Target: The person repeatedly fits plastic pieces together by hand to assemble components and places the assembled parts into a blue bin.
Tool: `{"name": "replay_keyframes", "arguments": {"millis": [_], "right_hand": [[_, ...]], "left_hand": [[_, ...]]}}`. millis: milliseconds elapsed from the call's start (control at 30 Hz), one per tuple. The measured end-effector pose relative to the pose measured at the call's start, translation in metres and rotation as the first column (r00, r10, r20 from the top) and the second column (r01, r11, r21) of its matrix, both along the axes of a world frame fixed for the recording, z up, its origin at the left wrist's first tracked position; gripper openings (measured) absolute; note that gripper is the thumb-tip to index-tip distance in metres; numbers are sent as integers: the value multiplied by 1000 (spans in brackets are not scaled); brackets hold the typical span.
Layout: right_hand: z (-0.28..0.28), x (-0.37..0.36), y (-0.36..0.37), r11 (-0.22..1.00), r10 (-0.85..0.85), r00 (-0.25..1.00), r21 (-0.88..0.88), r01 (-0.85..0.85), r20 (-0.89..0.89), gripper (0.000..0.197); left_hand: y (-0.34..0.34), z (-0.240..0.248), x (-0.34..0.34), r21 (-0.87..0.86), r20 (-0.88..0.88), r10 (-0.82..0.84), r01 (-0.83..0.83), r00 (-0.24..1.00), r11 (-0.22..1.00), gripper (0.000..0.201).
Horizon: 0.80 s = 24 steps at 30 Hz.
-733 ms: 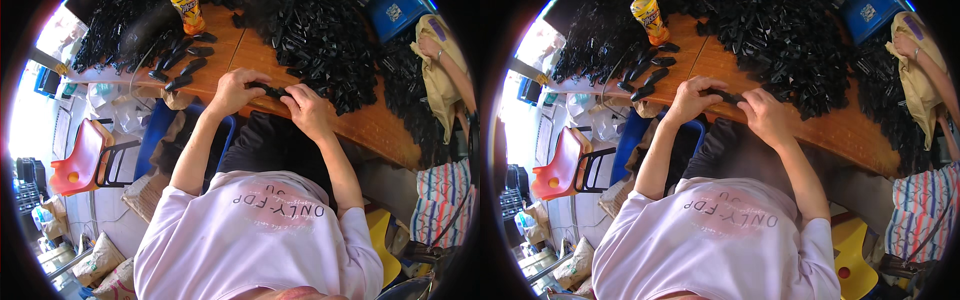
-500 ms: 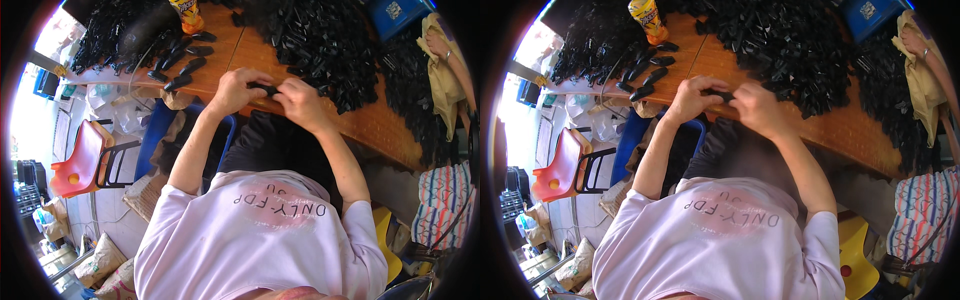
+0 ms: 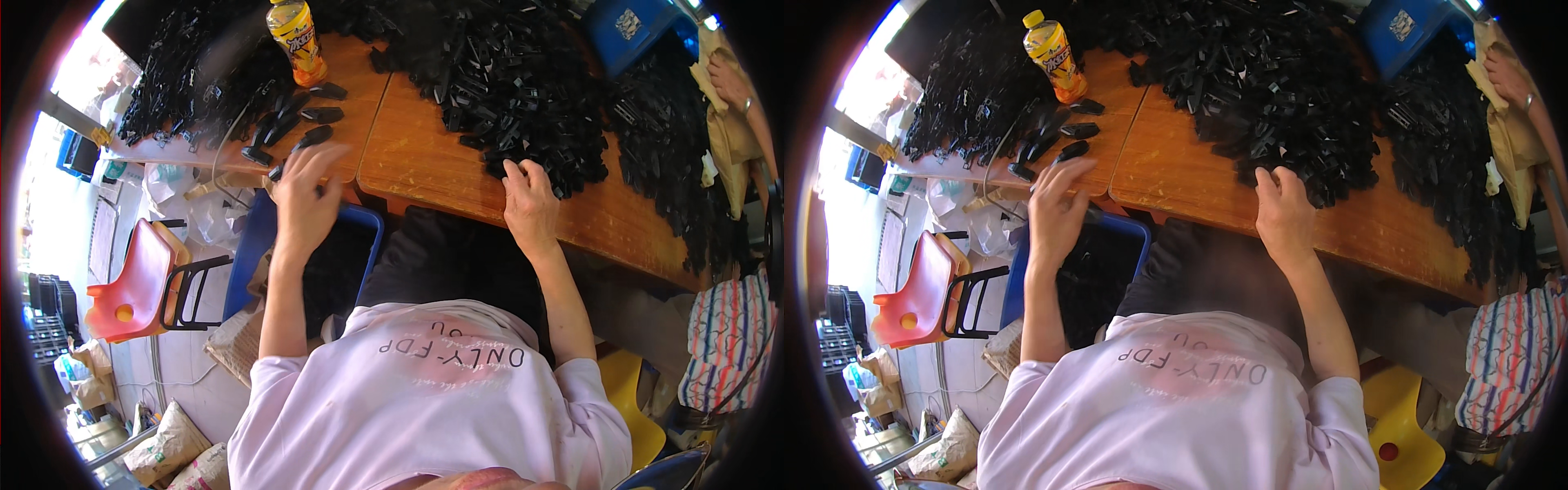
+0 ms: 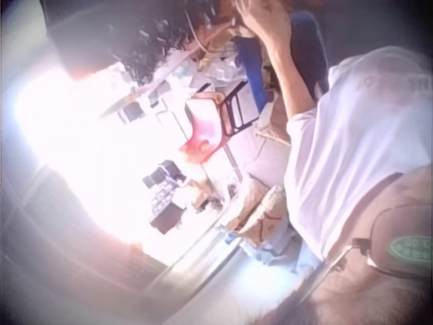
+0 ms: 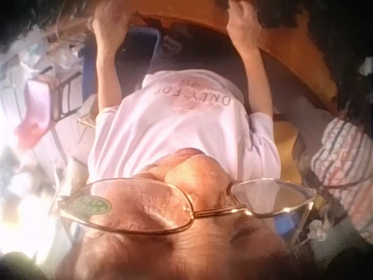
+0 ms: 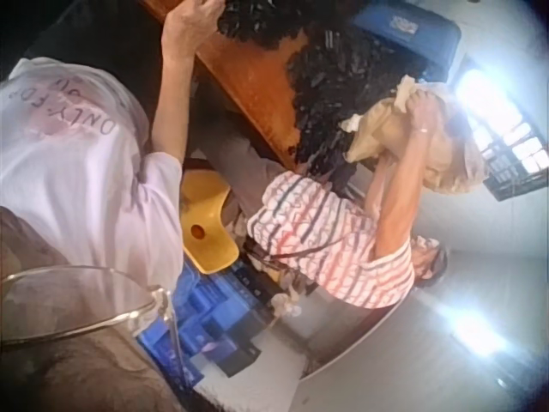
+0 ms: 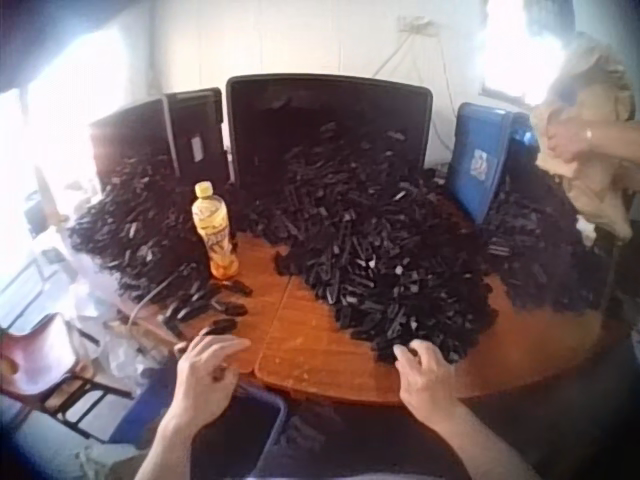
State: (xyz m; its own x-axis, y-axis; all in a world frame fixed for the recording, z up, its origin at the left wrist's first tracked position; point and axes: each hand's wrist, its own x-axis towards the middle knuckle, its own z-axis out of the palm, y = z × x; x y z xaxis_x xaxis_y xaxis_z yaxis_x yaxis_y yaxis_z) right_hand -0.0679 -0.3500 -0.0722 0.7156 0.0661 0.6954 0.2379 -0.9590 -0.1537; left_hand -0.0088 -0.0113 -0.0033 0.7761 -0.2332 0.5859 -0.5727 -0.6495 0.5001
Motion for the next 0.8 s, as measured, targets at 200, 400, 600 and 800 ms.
{"name": "replay_keyframes", "arguments": {"millis": [200,400,600,800], "right_hand": [[-13,4,-6,997,31,999,77,-32,14,31],[-12,7,-9,922,61,995,377,-86,75,22],[0,12,-10,907,173,977,368,-206,122,17],[6,30,17,811,309,949,539,-228,-65,8]], "left_hand": [[-121,-10,64,-116,-259,-278,256,925,960,34],[-144,-51,88,-41,-79,-238,236,968,971,37],[-121,-40,50,15,-71,-315,317,946,948,39],[-136,-28,111,-86,-110,-266,258,958,962,42]]}}
